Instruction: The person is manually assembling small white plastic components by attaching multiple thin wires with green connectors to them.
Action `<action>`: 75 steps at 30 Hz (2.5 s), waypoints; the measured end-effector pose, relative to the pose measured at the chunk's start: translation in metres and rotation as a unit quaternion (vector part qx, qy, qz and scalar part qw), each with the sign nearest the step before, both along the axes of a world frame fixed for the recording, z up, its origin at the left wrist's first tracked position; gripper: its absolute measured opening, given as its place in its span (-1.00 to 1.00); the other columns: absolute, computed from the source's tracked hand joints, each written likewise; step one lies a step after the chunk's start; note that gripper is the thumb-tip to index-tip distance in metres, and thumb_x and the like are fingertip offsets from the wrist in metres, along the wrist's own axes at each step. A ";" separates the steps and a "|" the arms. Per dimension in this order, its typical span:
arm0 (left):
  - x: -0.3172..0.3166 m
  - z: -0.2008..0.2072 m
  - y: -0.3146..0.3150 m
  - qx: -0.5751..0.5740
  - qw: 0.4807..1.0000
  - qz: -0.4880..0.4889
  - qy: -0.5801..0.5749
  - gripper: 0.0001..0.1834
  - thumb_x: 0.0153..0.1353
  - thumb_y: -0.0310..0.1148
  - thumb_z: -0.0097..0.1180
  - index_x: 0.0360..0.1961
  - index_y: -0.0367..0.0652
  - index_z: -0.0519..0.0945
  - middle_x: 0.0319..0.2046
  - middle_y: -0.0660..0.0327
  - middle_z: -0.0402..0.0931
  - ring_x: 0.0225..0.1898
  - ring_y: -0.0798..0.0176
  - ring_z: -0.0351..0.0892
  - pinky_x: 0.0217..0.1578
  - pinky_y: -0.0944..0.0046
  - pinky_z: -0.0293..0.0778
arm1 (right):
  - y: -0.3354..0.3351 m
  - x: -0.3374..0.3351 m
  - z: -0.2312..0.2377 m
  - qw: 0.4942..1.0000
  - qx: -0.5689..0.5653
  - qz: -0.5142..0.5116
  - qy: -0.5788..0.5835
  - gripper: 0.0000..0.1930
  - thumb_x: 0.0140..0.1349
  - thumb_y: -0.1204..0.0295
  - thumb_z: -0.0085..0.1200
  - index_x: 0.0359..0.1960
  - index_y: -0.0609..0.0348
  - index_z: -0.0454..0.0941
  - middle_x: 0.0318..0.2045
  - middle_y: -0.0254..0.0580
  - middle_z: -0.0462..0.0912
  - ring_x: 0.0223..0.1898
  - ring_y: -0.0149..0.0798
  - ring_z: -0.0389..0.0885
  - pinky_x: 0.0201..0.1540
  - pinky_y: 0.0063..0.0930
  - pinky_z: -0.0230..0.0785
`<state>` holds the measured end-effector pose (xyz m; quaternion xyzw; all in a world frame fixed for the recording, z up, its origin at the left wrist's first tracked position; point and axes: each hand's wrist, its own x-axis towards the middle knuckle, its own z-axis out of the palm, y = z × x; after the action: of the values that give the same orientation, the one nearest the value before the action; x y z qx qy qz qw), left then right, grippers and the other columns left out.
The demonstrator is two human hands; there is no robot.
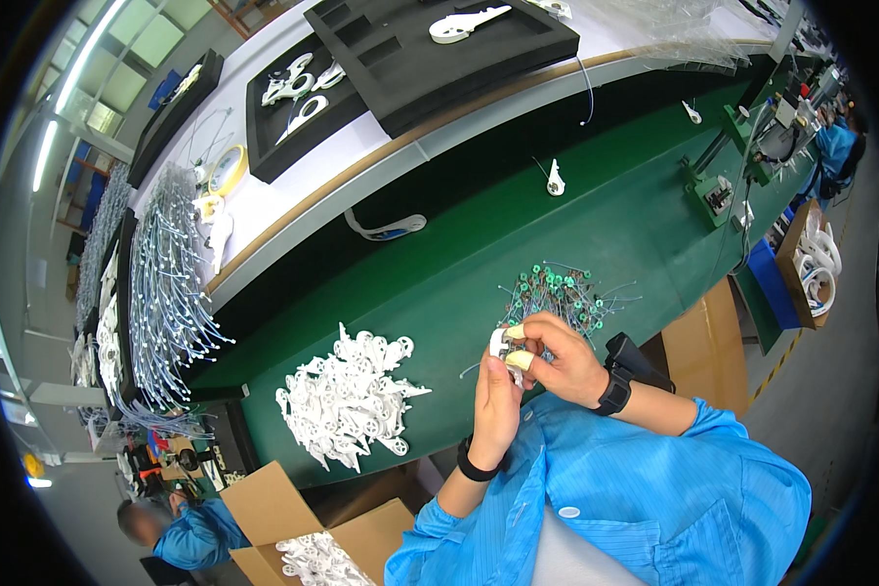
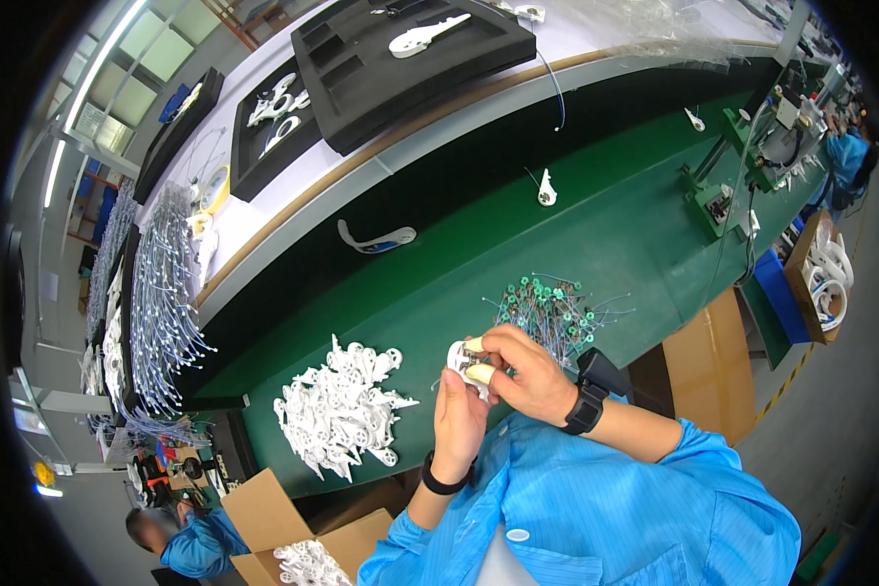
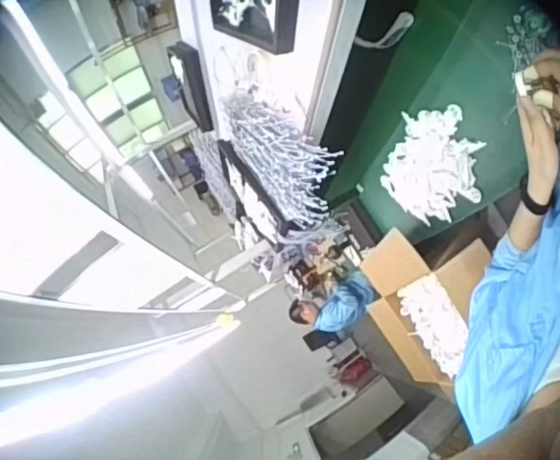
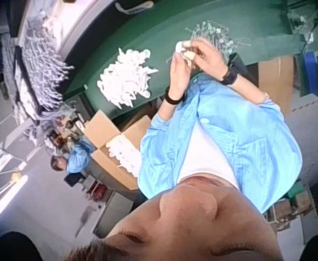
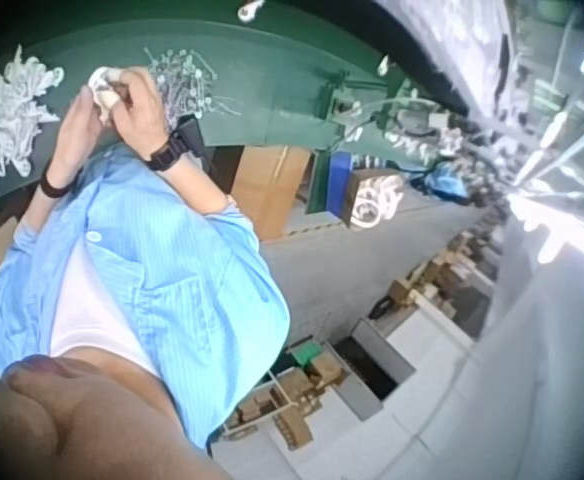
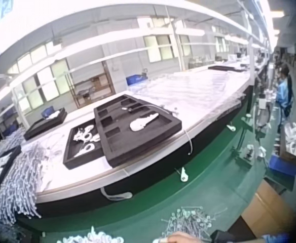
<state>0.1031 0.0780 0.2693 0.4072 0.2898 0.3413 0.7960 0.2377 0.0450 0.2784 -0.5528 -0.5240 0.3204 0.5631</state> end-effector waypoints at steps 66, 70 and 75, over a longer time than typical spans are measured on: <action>-0.005 0.020 -0.006 0.077 0.980 0.066 0.172 -0.42 0.43 0.04 -0.55 -0.05 -0.26 0.36 -0.73 0.34 0.33 -0.78 0.52 0.23 -0.79 0.51 0.13 | 0.015 -0.009 0.024 0.979 0.101 0.006 -0.178 -0.78 -0.08 0.69 0.12 -0.34 0.21 0.54 -0.36 -0.14 0.51 -0.32 -0.06 0.47 -0.25 -0.29 0.34; -0.004 0.011 -0.005 0.163 0.951 0.087 0.247 -0.46 0.44 0.03 -0.51 -0.12 -0.23 0.37 -0.72 0.35 0.32 -0.78 0.52 0.24 -0.79 0.51 0.15 | 0.017 -0.010 0.022 0.981 0.079 0.019 -0.174 -0.85 -0.05 0.66 0.10 -0.39 0.23 0.51 -0.39 -0.15 0.51 -0.32 -0.05 0.46 -0.25 -0.30 0.34; -0.007 -0.001 0.003 0.130 0.960 0.092 0.229 -0.42 0.42 0.08 -0.52 -0.15 -0.21 0.40 -0.75 0.35 0.28 -0.81 0.51 0.20 -0.82 0.48 0.11 | 0.021 -0.013 0.008 0.987 -0.004 0.034 -0.155 -0.82 -0.02 0.65 0.00 -0.32 0.30 0.48 -0.36 -0.06 0.47 -0.29 0.01 0.43 -0.18 -0.25 0.32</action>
<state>0.0957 0.0812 0.2687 0.5460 0.4539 0.3456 0.6136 0.2248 0.0657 0.2864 -0.5803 -0.6221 0.2518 0.4614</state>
